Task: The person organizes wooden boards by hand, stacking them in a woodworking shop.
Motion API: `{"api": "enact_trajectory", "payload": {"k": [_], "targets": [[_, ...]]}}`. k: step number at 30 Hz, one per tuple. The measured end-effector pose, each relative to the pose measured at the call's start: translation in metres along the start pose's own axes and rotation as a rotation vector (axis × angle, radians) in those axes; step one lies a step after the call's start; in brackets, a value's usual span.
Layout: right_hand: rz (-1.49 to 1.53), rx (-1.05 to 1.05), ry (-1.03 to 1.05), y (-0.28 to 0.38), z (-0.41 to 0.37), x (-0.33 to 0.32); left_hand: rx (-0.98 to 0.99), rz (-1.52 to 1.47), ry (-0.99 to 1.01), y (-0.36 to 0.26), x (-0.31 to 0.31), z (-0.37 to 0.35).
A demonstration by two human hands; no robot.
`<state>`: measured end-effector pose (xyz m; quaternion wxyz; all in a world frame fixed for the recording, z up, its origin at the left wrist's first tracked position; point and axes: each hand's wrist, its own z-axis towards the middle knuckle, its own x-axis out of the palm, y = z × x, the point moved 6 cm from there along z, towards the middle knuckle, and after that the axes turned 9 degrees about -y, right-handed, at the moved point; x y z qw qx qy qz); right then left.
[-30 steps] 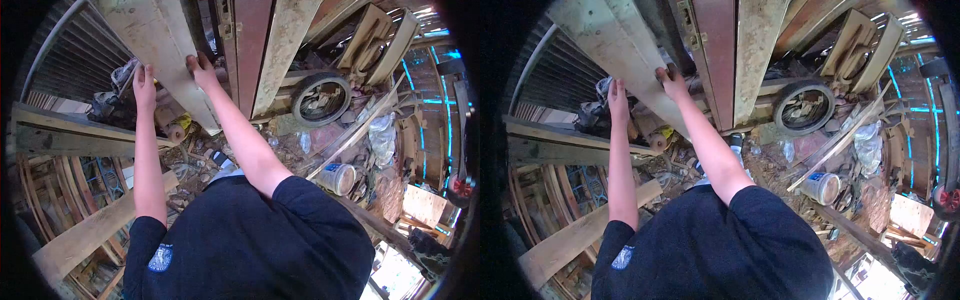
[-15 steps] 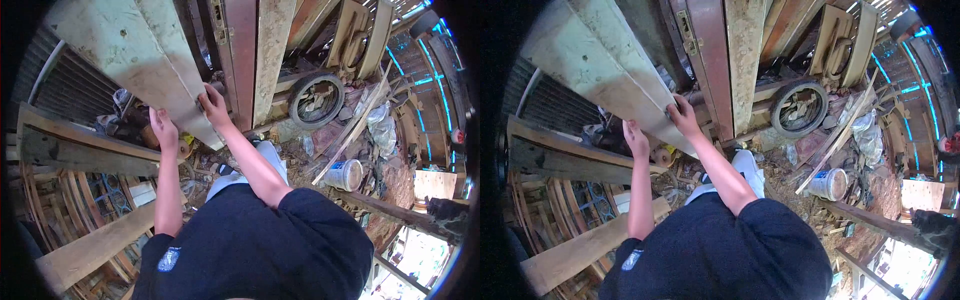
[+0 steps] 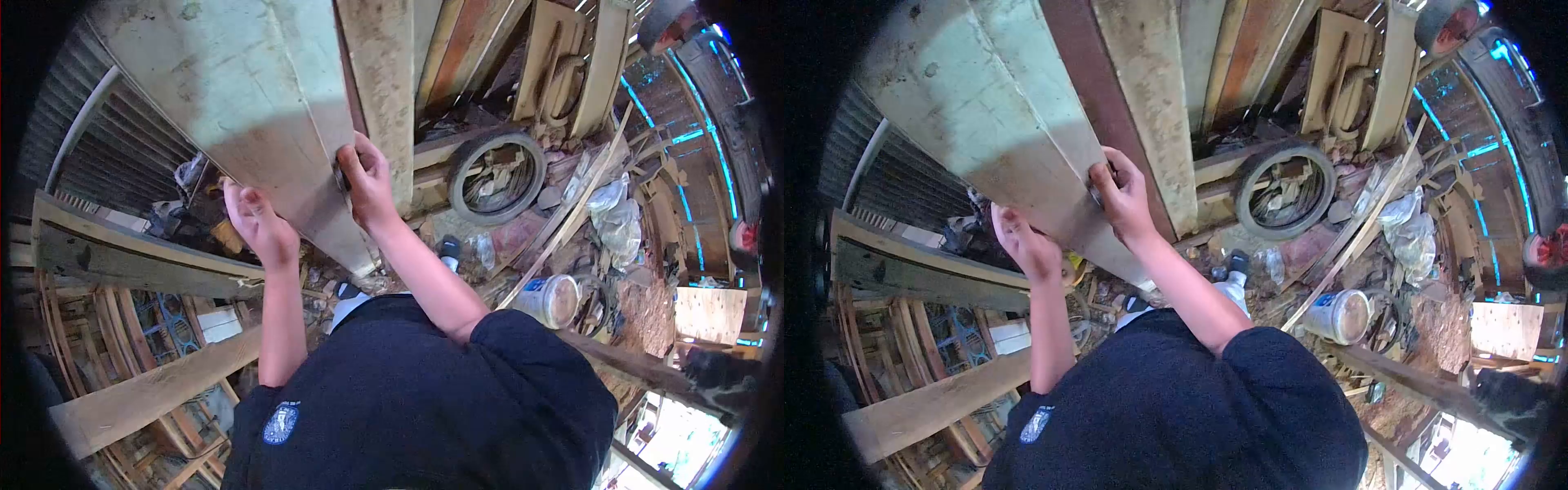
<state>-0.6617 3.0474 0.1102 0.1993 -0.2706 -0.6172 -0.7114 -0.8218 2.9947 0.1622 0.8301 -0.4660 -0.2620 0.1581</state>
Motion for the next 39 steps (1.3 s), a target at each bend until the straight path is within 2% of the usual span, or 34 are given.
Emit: {"api": "enact_trajectory", "payload": {"k": [3,10,12,15,16,19,20,21,23,26,33,36,39], "targets": [[-0.009,0.026,-0.007,0.038,0.013,-0.039,-0.023,0.013,0.003,-0.002,0.05,-0.025],[-0.106,-0.089,-0.013,0.111,0.064,-0.115,-0.032,-0.037,-0.049,0.01,0.153,-0.053],[-0.102,-0.117,-0.031,0.132,0.072,-0.127,-0.093,-0.125,0.078,0.01,0.184,-0.058],[-0.086,-0.15,-0.035,0.151,0.089,-0.154,-0.101,-0.191,0.093,0.016,0.217,-0.067],[-0.092,-0.141,-0.021,0.155,0.094,-0.165,-0.079,-0.102,0.094,0.017,0.224,-0.07],[-0.072,-0.148,-0.048,0.169,0.101,-0.176,-0.054,-0.138,0.171,0.029,0.247,-0.075],[-0.117,-0.178,-0.058,0.174,0.104,-0.184,-0.098,-0.048,0.111,0.031,0.249,-0.08],[-0.158,-0.213,-0.066,0.179,0.108,-0.19,-0.074,-0.055,0.108,0.031,0.253,-0.083],[-0.154,-0.204,-0.037,0.18,0.115,-0.206,-0.095,-0.131,0.236,0.037,0.27,-0.083],[-0.3,-0.311,-0.012,0.196,0.123,-0.212,-0.069,-0.137,0.188,0.038,0.283,-0.088],[-0.215,-0.329,-0.017,0.207,0.137,-0.218,-0.106,-0.173,0.158,0.04,0.309,-0.086],[-0.058,-0.252,-0.034,0.194,0.145,-0.226,-0.044,-0.152,0.202,0.054,0.314,-0.081],[-0.087,-0.227,-0.095,0.168,0.153,-0.257,0.011,-0.16,0.255,0.076,0.315,-0.095]]}}
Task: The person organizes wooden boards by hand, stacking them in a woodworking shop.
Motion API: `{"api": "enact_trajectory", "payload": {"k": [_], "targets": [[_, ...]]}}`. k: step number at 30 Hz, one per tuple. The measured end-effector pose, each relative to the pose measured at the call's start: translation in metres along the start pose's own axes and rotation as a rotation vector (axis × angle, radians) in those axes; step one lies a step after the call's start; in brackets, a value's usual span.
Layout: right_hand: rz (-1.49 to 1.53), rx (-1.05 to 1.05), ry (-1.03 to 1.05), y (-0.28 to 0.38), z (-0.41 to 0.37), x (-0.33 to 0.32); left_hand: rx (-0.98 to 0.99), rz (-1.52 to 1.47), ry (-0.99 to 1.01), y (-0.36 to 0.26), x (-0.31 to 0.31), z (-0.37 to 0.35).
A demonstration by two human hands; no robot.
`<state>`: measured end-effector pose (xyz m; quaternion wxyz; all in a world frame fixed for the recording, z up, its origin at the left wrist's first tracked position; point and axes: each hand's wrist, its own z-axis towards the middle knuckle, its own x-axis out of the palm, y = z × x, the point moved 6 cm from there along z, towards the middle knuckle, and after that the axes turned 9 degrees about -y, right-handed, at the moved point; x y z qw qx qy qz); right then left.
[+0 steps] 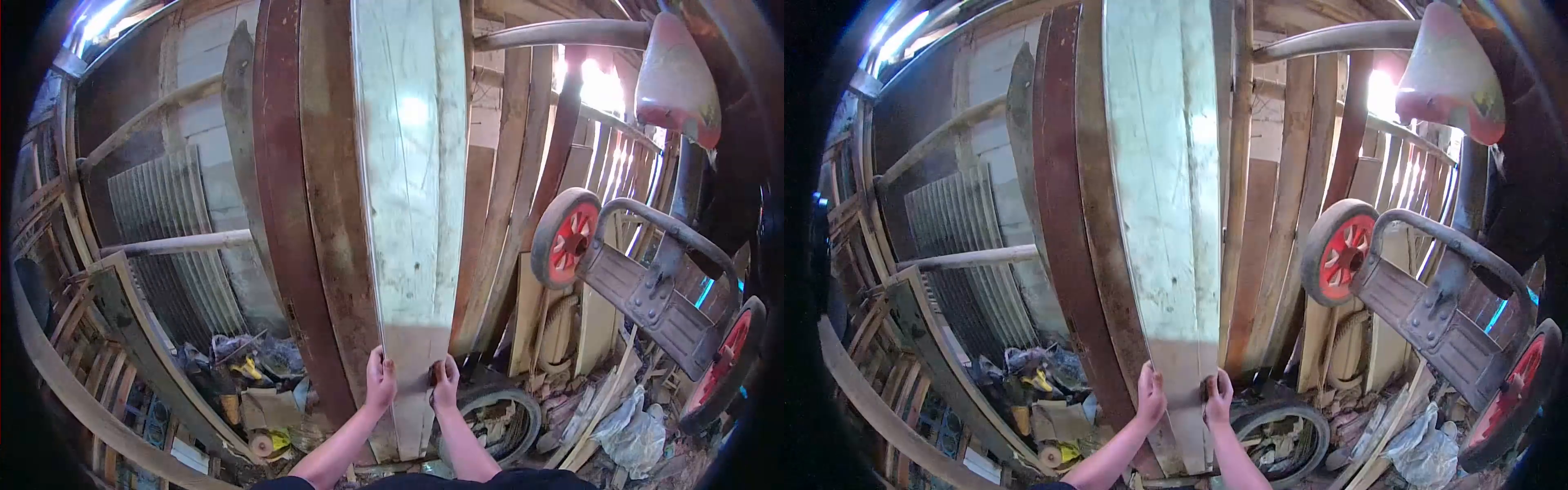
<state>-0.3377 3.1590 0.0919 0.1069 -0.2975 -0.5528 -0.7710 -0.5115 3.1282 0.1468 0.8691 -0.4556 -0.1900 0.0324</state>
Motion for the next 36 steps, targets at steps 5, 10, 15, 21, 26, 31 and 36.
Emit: {"api": "enact_trajectory", "payload": {"k": [5,10,15,21,26,31,36], "targets": [[-0.013,0.065,-0.02,-0.037,-0.008,-0.049,-0.081,0.051,0.069,0.042,-0.005,-0.036],[-0.091,0.058,-0.09,-0.049,0.003,-0.066,-0.073,0.205,0.056,0.073,-0.006,-0.047],[-0.17,0.042,-0.048,-0.037,0.02,-0.056,-0.092,0.178,0.051,0.079,0.004,-0.028],[-0.245,0.111,0.065,-0.057,0.049,-0.044,-0.118,0.189,0.02,0.111,0.01,0.005],[-0.269,-0.094,0.136,-0.063,0.082,-0.026,-0.016,0.36,-0.009,0.124,0.005,0.026],[-0.494,-0.399,0.194,0.013,0.104,0.046,-0.026,0.38,-0.044,0.129,0.002,0.045],[-0.666,-0.152,0.303,0.019,0.117,0.062,-0.056,0.45,-0.101,0.149,0.0,0.048]]}}
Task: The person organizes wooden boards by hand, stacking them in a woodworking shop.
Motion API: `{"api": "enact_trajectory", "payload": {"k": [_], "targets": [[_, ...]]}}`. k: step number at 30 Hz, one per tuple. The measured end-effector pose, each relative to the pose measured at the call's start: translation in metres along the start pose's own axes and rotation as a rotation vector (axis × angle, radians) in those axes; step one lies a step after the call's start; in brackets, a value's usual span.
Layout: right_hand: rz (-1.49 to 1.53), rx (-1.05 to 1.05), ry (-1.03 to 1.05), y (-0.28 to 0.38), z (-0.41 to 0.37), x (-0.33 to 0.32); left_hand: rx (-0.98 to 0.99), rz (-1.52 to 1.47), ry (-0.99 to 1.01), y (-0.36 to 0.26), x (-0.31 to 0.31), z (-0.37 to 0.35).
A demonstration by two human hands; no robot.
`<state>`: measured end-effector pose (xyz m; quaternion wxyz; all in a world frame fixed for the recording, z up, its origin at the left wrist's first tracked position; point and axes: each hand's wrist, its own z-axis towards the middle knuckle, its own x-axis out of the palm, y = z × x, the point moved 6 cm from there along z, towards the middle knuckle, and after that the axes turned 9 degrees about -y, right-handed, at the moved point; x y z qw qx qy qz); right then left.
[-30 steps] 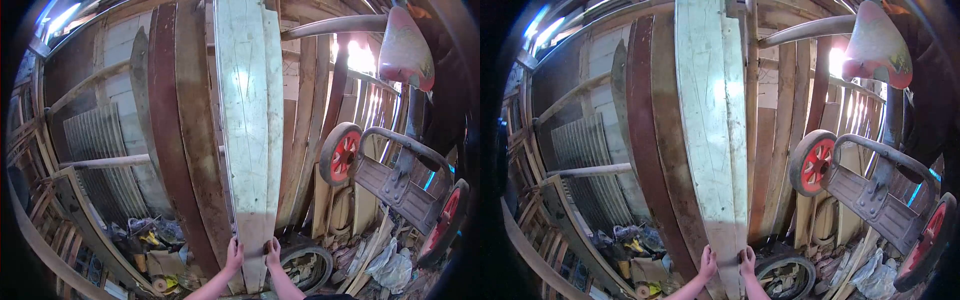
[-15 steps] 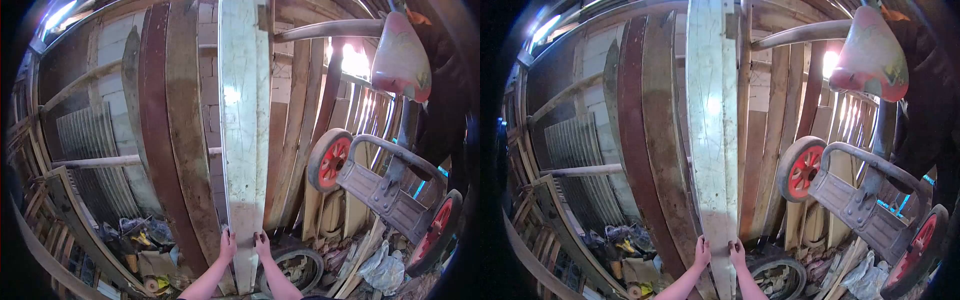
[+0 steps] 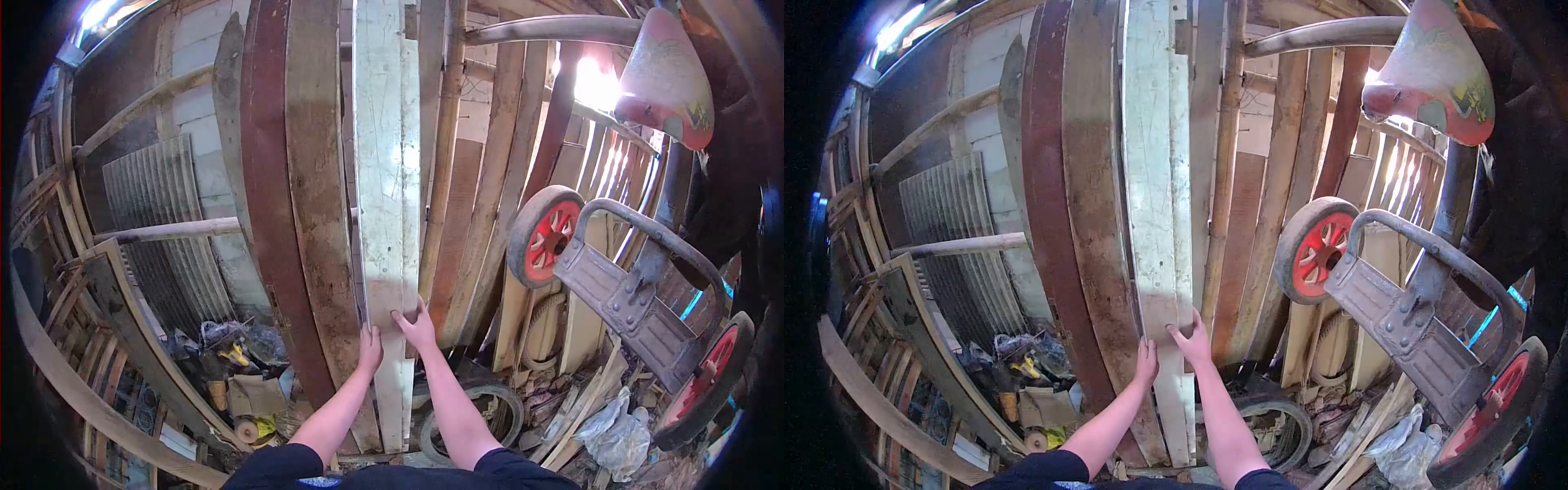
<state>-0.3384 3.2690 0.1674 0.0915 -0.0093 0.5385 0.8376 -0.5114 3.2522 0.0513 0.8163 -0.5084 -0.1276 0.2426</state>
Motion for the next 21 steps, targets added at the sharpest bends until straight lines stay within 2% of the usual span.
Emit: {"api": "enact_trajectory", "payload": {"k": [1,3,8,11,13,16,19,21], "targets": [[0.002,-0.001,0.006,-0.004,0.002,0.0,-0.001,0.002,-0.006,0.001,0.004,0.0],[-0.192,0.087,0.014,-0.021,0.007,0.001,-0.024,-0.138,-0.079,-0.002,0.009,-0.001],[-0.086,0.112,0.046,-0.037,0.009,0.001,0.032,-0.072,-0.043,-0.01,0.006,-0.001],[-0.07,0.165,0.047,-0.033,0.003,-0.004,0.026,-0.082,-0.025,0.013,0.004,-0.001],[-0.014,0.123,0.093,-0.068,0.015,0.002,0.001,-0.013,0.038,-0.002,-0.002,-0.005],[-0.126,0.121,0.094,-0.057,0.018,-0.003,0.028,-0.002,0.029,-0.018,-0.004,-0.016],[-0.002,0.103,0.134,-0.051,0.021,0.003,-0.057,0.157,0.031,-0.041,-0.005,-0.025],[0.039,0.092,0.153,-0.071,0.028,0.012,-0.04,0.241,-0.017,-0.036,0.0,-0.024]]}}
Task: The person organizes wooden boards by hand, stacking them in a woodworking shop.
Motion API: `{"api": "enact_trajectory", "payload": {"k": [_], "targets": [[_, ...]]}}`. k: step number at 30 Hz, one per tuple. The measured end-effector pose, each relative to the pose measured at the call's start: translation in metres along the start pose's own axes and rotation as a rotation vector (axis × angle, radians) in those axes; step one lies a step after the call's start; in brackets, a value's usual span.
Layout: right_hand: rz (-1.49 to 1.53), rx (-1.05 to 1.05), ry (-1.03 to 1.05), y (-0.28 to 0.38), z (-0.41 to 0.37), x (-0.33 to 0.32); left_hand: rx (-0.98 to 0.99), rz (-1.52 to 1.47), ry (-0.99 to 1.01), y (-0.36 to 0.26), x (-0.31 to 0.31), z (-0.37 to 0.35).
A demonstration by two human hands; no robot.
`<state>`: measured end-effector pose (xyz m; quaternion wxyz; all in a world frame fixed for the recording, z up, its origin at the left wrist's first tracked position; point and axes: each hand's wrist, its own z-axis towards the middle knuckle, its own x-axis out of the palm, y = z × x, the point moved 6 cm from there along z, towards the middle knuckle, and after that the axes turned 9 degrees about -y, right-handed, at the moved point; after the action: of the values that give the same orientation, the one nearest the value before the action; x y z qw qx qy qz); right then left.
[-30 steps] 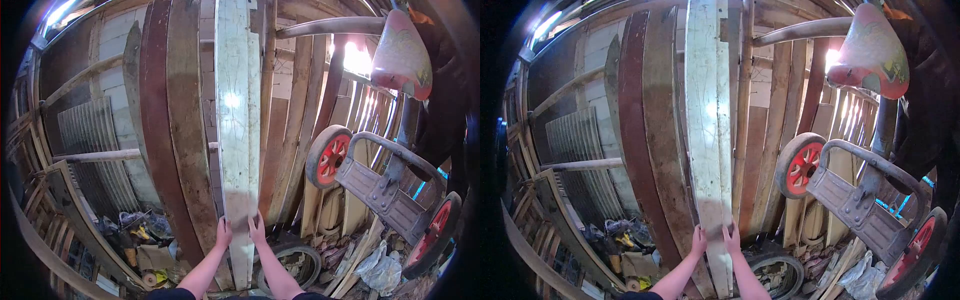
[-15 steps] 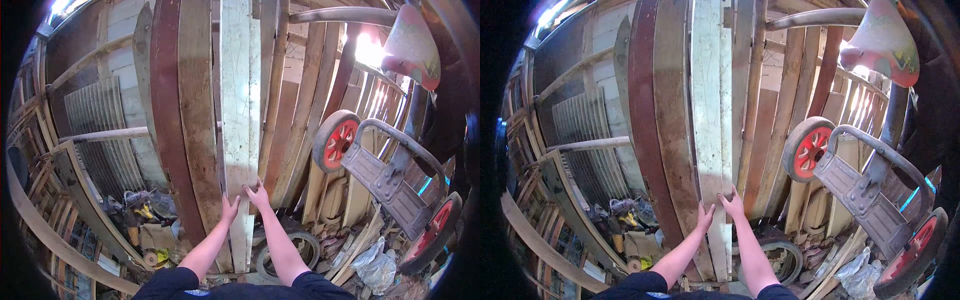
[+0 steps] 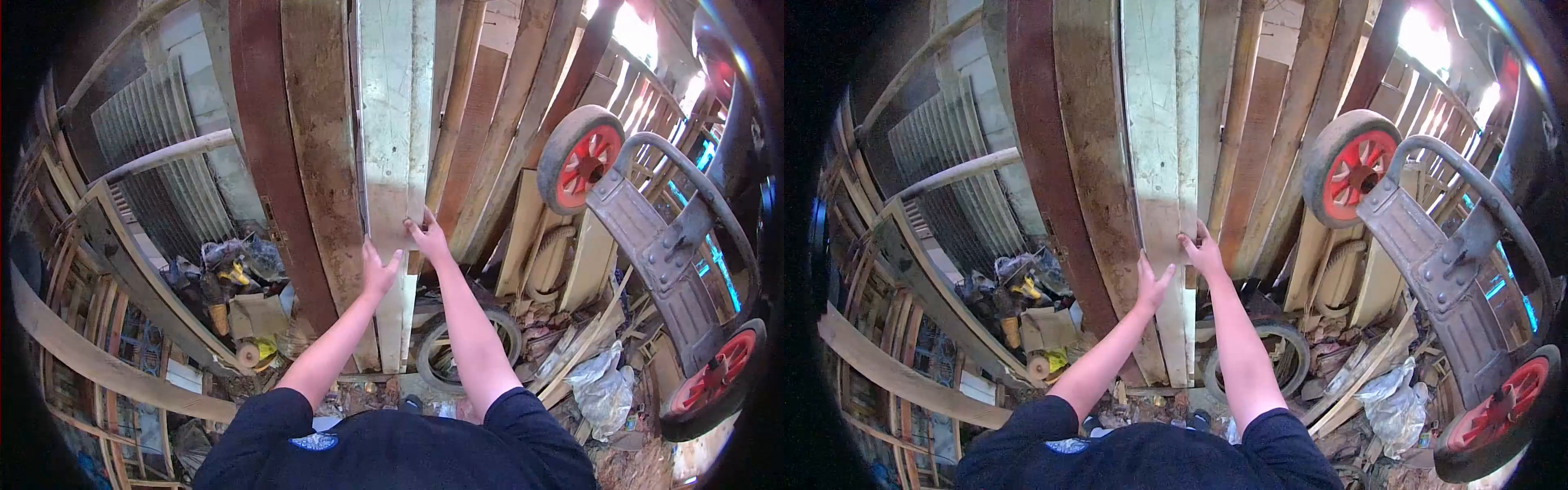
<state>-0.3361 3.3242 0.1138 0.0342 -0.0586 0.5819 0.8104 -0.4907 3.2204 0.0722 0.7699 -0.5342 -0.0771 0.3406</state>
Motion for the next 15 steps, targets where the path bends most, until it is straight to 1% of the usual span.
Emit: {"api": "enact_trajectory", "payload": {"k": [1,5,7,8,10,12,13,14,15], "targets": [[0.038,-0.021,0.013,-0.01,0.006,0.004,0.021,0.078,-0.048,0.002,0.001,0.003],[0.066,-0.001,-0.02,-0.007,0.001,0.015,-0.011,0.041,-0.054,-0.002,-0.004,0.009],[0.12,-0.054,-0.069,-0.008,0.002,0.015,-0.056,-0.003,-0.022,-0.003,-0.008,0.011],[0.118,-0.032,-0.067,-0.013,0.004,0.016,-0.075,0.006,-0.013,-0.003,-0.014,0.012],[0.082,-0.014,-0.097,-0.021,0.007,0.012,-0.075,-0.057,0.136,-0.001,-0.02,0.014],[0.078,0.016,-0.076,0.011,-0.008,0.005,-0.031,-0.074,0.167,0.011,-0.019,0.02],[0.125,-0.064,-0.077,0.018,-0.012,0.005,-0.056,-0.065,0.164,0.008,-0.022,0.019],[0.13,-0.051,-0.131,0.018,-0.018,0.006,-0.08,-0.057,0.16,0.001,-0.028,0.017],[0.122,-0.015,-0.128,0.017,-0.028,0.009,-0.112,-0.047,0.175,0.002,-0.027,0.014]]}}
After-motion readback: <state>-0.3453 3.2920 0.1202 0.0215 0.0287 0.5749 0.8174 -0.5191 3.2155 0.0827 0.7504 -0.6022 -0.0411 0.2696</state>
